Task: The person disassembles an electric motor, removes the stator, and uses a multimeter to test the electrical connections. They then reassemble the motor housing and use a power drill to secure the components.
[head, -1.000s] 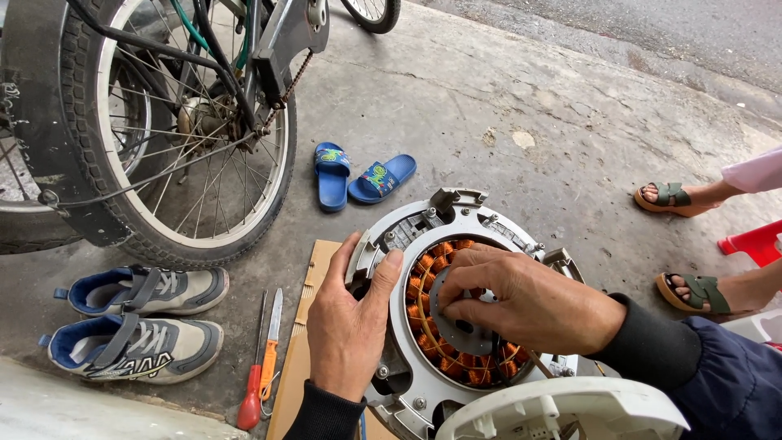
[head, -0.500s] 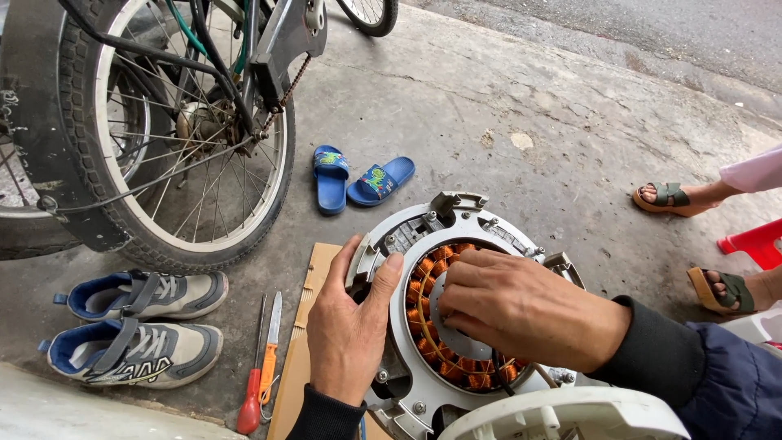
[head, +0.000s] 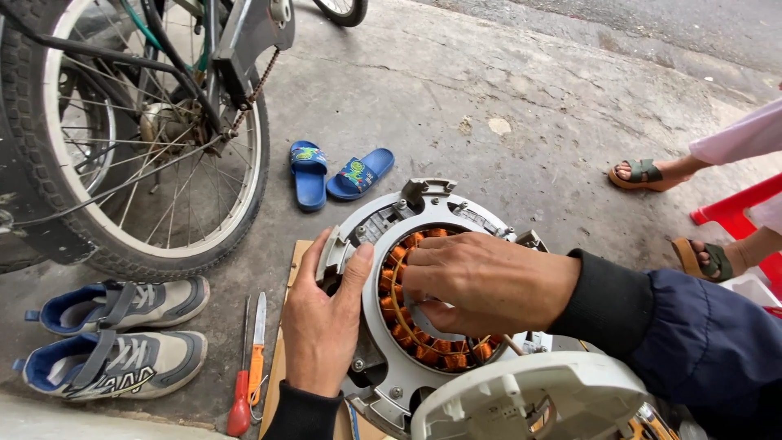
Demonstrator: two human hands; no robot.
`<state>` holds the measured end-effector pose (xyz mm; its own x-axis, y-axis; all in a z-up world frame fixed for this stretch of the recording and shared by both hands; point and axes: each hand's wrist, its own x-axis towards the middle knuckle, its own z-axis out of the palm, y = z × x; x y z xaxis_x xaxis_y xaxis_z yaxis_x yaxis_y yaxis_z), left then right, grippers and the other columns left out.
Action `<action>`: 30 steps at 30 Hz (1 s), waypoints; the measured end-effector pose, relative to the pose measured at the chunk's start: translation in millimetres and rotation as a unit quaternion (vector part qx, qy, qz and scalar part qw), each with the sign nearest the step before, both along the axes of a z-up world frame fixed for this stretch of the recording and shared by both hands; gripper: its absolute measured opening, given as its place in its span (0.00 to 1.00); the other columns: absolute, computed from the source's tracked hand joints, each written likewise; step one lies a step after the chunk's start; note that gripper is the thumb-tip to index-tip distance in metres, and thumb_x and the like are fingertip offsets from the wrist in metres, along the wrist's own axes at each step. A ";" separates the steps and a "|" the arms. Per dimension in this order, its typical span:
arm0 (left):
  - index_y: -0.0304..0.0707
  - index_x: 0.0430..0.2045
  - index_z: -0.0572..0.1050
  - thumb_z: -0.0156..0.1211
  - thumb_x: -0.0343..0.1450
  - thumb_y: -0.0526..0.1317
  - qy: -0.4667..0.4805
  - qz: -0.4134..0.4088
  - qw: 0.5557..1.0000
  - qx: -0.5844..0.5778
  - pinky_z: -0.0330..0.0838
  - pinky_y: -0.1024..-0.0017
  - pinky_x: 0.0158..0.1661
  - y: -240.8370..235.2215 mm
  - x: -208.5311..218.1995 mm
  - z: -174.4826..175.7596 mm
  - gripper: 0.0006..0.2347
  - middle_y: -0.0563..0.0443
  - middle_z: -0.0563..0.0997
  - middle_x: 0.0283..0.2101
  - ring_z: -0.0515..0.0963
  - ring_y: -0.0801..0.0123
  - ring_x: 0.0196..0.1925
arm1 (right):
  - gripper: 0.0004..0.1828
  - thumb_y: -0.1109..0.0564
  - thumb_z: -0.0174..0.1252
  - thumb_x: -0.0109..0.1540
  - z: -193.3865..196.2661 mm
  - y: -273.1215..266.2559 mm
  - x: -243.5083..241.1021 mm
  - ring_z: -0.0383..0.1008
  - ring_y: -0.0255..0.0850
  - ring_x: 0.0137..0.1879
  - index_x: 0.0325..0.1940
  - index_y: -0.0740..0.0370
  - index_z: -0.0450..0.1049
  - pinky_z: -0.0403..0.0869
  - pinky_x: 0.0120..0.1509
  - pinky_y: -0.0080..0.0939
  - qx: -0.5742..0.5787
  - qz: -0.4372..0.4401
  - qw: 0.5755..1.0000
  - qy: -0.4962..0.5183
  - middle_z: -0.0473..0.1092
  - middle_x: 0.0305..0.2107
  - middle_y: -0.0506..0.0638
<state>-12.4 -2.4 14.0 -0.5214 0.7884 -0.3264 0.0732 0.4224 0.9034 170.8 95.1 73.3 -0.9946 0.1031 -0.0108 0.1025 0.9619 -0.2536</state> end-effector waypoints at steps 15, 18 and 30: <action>0.59 0.70 0.75 0.59 0.64 0.67 0.012 0.007 1.000 0.001 0.75 0.61 0.61 5.7 1.4 -0.8 0.37 0.53 0.88 0.59 0.84 0.62 0.62 | 0.12 0.63 0.51 0.75 65.6 -46.2 102.3 0.78 0.41 0.38 0.56 0.71 0.79 0.81 0.46 0.37 -0.135 -0.433 0.829 0.328 0.78 0.35 0.55; 0.54 0.70 0.75 0.59 0.66 0.67 0.028 0.013 0.999 0.014 0.72 0.60 0.64 5.8 1.3 -4.8 0.37 0.51 0.84 0.65 0.80 0.59 0.68 | 0.11 0.61 0.56 0.76 11.1 -69.8 161.1 0.76 0.45 0.38 0.57 0.73 0.77 0.75 0.39 0.38 -0.276 -0.469 0.662 0.515 0.74 0.35 0.58; 0.35 0.79 0.59 0.57 0.67 0.71 0.062 0.040 0.997 0.030 0.56 0.54 0.77 17.6 -5.9 -29.7 0.49 0.36 0.65 0.79 0.62 0.50 0.82 | 0.07 0.56 0.69 0.69 -150.1 -89.0 200.5 0.66 0.34 0.28 0.43 0.63 0.82 0.66 0.33 0.32 -0.393 -0.581 0.446 0.555 0.71 0.25 0.48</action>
<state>-18.3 15.2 -15.7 -0.6163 0.7593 -0.2091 0.1537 0.3764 0.9136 371.4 6.1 -76.8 0.2886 0.9552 -0.0650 -0.1933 -0.0084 -0.9811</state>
